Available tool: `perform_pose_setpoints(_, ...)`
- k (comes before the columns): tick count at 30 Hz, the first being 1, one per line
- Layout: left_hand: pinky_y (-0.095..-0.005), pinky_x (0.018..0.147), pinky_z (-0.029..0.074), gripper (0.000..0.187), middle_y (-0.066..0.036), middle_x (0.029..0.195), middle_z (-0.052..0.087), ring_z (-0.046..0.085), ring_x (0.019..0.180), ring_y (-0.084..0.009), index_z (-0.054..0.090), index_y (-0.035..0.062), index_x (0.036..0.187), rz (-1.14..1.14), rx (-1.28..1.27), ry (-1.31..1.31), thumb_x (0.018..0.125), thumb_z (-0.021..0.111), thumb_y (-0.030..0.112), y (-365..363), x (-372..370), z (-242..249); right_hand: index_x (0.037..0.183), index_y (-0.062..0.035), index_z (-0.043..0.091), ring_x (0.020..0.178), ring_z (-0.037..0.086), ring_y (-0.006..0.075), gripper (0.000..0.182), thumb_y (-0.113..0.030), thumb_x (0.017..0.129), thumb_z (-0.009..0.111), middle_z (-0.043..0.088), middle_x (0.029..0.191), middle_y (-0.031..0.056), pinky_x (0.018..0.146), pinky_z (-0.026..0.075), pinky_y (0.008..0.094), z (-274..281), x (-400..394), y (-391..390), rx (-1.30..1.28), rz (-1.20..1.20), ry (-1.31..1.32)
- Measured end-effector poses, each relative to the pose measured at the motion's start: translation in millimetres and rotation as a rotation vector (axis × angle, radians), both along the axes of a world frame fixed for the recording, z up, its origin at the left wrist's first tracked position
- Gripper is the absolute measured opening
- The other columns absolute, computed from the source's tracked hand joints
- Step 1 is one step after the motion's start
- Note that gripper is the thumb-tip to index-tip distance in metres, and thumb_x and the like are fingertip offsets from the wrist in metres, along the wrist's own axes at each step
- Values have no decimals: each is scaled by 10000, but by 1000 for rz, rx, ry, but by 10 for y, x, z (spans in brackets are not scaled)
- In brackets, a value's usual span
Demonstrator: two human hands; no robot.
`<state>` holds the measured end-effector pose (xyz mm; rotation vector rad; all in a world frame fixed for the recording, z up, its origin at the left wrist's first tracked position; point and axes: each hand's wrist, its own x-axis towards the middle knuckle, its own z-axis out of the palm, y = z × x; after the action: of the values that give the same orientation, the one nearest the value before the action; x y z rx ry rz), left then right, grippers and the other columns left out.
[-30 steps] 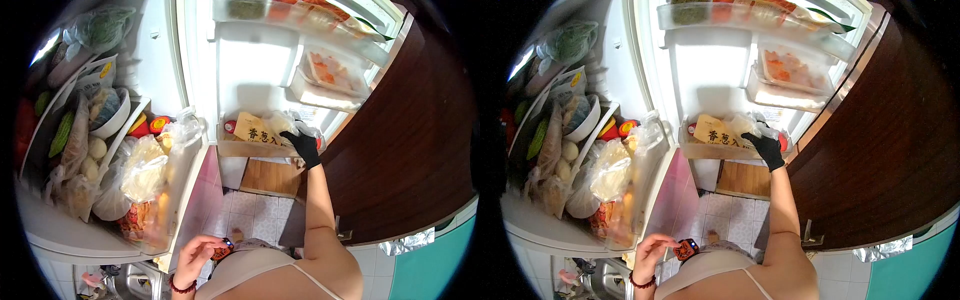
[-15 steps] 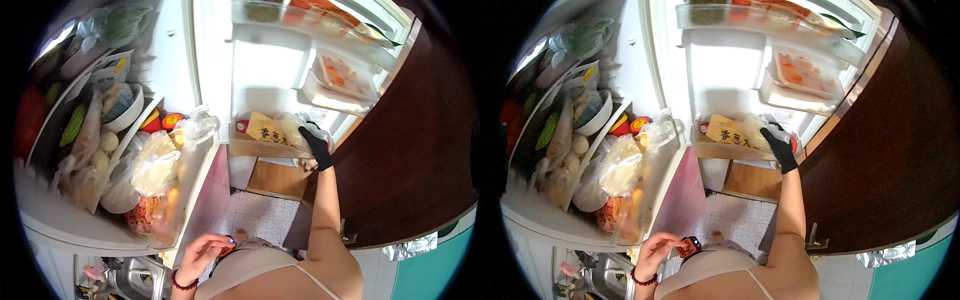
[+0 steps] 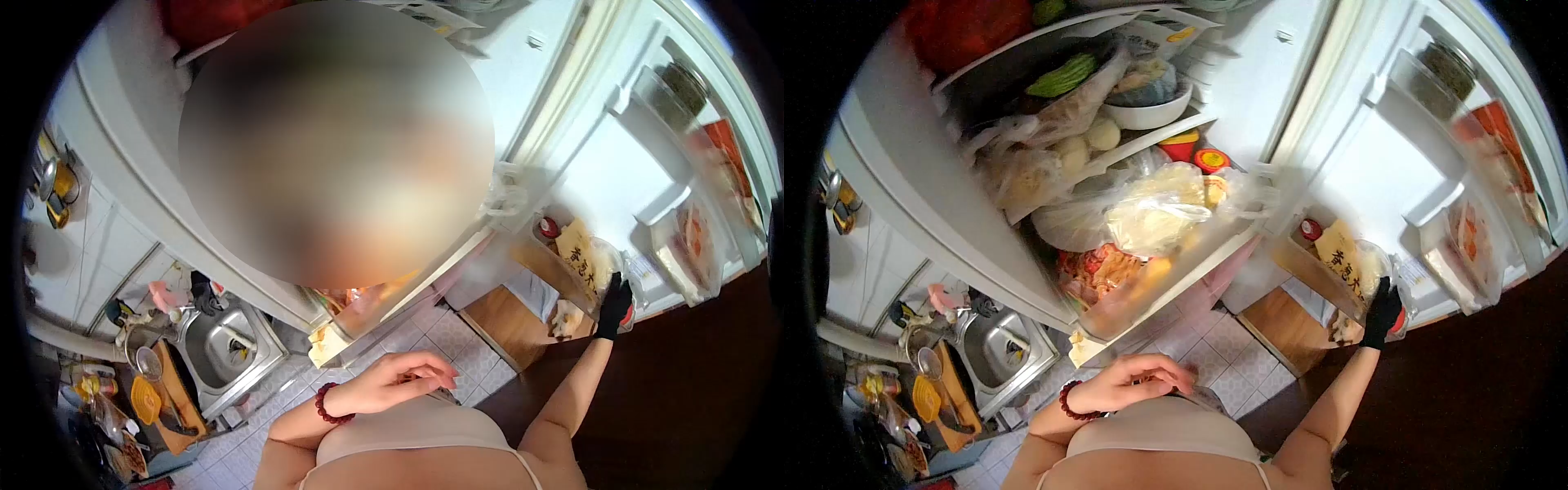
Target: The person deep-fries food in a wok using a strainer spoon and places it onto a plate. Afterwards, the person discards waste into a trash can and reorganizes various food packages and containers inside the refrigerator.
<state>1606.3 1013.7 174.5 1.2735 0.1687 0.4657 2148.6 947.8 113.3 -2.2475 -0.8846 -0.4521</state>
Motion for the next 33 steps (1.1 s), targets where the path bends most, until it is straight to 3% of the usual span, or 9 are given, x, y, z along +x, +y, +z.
perform_pose_setpoints(4, -265, 865, 459, 235, -96, 1059, 641, 597, 1012, -132, 533, -10, 1172, 21, 14, -12, 957, 492, 74, 0, -95, -22, 1130, 88, 584, 1077, 552, 399, 626, -493, 919, 483, 579, 1145, 294, 924, 419, 405, 285, -324, 49, -39, -97, 160)
perform_pose_setpoints(10, -263, 866, 461, 241, -101, 1050, 642, 602, 1010, -136, 530, -19, 1176, 24, -26, -29, 955, 490, 69, -2, -188, -36, 1150, 90, 573, 1113, 538, 394, 648, -506, 910, 490, 581, 1163, 275, 952, 407, 400, -12, -93, 29, 73, -77, -81)
perform_pose_setpoints(16, -262, 866, 460, 247, -107, 1060, 636, 602, 1016, -144, 526, -25, 1181, 14, -18, -23, 953, 491, 64, 17, -245, -23, 1158, 92, 571, 1131, 525, 397, 638, -490, 906, 506, 574, 1178, 274, 969, 401, 403, 180, -324, 69, 57, -79, 63)
perform_pose_setpoints(20, -273, 876, 456, 262, -108, 1074, 630, 598, 1032, -157, 516, -26, 1200, 30, -3, -17, 954, 490, 62, 2, -259, -6, 1089, 24, 634, 957, 615, 361, 546, -477, 915, 503, 645, 1025, 242, 820, 470, 404, 2, -180, 84, 65, -151, -162)
perform_pose_setpoints(22, -285, 892, 452, 231, -116, 1079, 633, 594, 1037, -166, 539, -30, 1163, 60, -42, 9, 953, 487, 54, -20, -291, 62, 1145, 37, 591, 1018, 588, 361, 544, -447, 903, 538, 622, 1065, 259, 860, 460, 414, -74, -155, 107, -72, -108, -56)
perform_pose_setpoints(27, -329, 906, 453, 246, -130, 1068, 642, 601, 1036, -209, 563, -42, 1126, 61, 152, 151, 913, 547, 81, 36, -472, 42, 1105, 46, 577, 1015, 572, 355, 411, -299, 887, 625, 604, 1105, 235, 864, 457, 403, 222, -738, 146, 202, -239, -90)
perform_pose_setpoints(29, -359, 877, 473, 228, -149, 989, 662, 630, 972, -238, 598, -53, 1054, 30, 261, 214, 899, 565, 111, 130, -748, 202, 1240, 61, 477, 1157, 488, 325, 506, -265, 886, 635, 524, 1221, 222, 986, 378, 380, -55, -789, 116, 445, -56, -232)
perform_pose_setpoints(32, -314, 787, 499, 160, -145, 859, 682, 664, 846, -213, 643, -52, 933, 251, 35, 251, 863, 538, 46, 84, -1280, 36, 1337, 48, 359, 1266, 367, 340, 581, -167, 872, 632, 397, 1347, 217, 1055, 300, 430, -50, -1639, 63, 475, 17, -417)
perform_pose_setpoints(33, -315, 753, 505, 180, -155, 847, 680, 667, 831, -223, 638, -67, 913, 321, -10, 303, 867, 496, 34, 70, -1471, -123, 1317, 61, 377, 1256, 385, 349, 606, -135, 823, 667, 426, 1319, 224, 1065, 289, 433, -261, -1859, 58, 501, 156, -324)
